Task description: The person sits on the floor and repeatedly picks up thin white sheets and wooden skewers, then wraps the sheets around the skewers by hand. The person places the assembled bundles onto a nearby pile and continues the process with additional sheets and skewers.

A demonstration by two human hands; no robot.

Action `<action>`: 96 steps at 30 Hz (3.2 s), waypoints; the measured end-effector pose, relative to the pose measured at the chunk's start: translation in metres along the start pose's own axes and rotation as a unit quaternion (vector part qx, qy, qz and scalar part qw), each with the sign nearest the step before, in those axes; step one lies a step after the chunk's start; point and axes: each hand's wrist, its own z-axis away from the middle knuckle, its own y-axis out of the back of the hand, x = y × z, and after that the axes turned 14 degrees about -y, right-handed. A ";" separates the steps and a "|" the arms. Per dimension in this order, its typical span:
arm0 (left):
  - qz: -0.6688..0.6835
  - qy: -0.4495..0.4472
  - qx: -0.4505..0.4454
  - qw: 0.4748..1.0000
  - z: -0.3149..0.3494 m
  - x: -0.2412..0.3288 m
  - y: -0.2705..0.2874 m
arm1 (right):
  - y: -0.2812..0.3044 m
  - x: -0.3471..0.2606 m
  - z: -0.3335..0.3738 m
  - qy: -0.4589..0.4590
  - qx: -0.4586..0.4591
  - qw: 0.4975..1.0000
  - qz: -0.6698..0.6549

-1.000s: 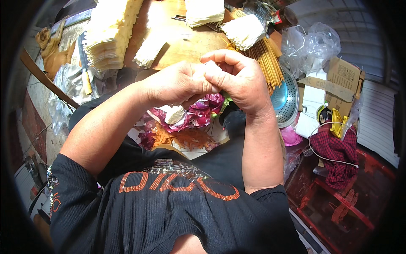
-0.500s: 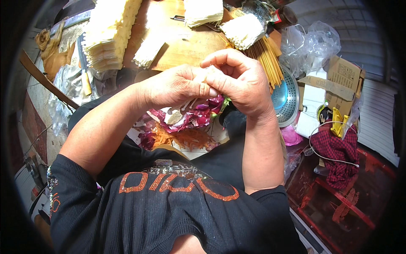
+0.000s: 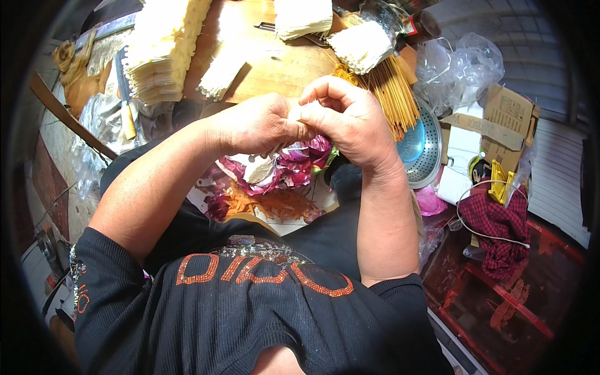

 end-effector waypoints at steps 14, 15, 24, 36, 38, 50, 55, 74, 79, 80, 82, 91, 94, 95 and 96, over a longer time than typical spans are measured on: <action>-0.223 -0.144 0.187 0.946 0.004 0.007 0.027 | -0.001 0.005 -0.017 0.019 0.136 0.983 0.118; -0.187 -0.136 0.224 0.947 0.001 0.002 0.037 | -0.004 0.005 -0.017 0.021 0.142 0.977 0.160; -0.426 -0.079 0.352 0.830 0.011 -0.016 0.103 | -0.029 0.017 -0.033 -0.027 0.125 0.909 0.396; -0.430 0.131 0.298 0.842 0.009 -0.057 0.127 | -0.073 0.054 -0.110 -0.059 0.121 0.948 0.287; -0.432 0.131 0.289 0.844 0.007 -0.064 0.127 | -0.079 0.059 -0.122 -0.103 0.123 0.962 0.221; -0.350 0.125 0.254 0.893 0.001 -0.051 0.107 | -0.088 0.078 -0.155 -0.181 0.096 0.978 -0.044; -0.452 0.003 0.182 0.873 -0.005 -0.068 0.107 | -0.076 0.077 -0.151 -0.183 0.068 0.979 -0.062; -0.404 0.084 0.290 0.863 -0.026 -0.052 0.088 | -0.034 0.040 -0.100 -0.123 0.005 0.985 -0.121; -0.125 0.029 0.299 0.946 -0.027 -0.008 0.078 | -0.017 0.027 -0.077 -0.066 0.069 0.988 -0.119; -0.035 -0.014 0.276 0.961 -0.023 0.001 0.067 | -0.015 0.023 -0.071 -0.039 0.075 0.991 -0.107; 0.065 -0.115 0.227 0.965 -0.019 0.007 0.048 | -0.014 0.011 -0.054 -0.005 0.068 0.994 -0.081; 0.117 -0.154 0.152 0.969 -0.018 0.008 0.001 | -0.008 0.002 -0.005 0.052 0.178 0.968 0.171; 0.085 -0.154 0.164 0.971 -0.018 0.003 -0.001 | -0.008 0.003 -0.002 0.075 0.187 0.963 0.180; 0.088 -0.151 0.169 0.970 -0.018 0.001 -0.001 | -0.009 0.005 -0.001 0.085 0.187 0.963 0.173; 0.100 -0.148 0.175 0.968 -0.019 0.002 -0.002 | -0.009 0.005 0.000 0.088 0.182 0.967 0.156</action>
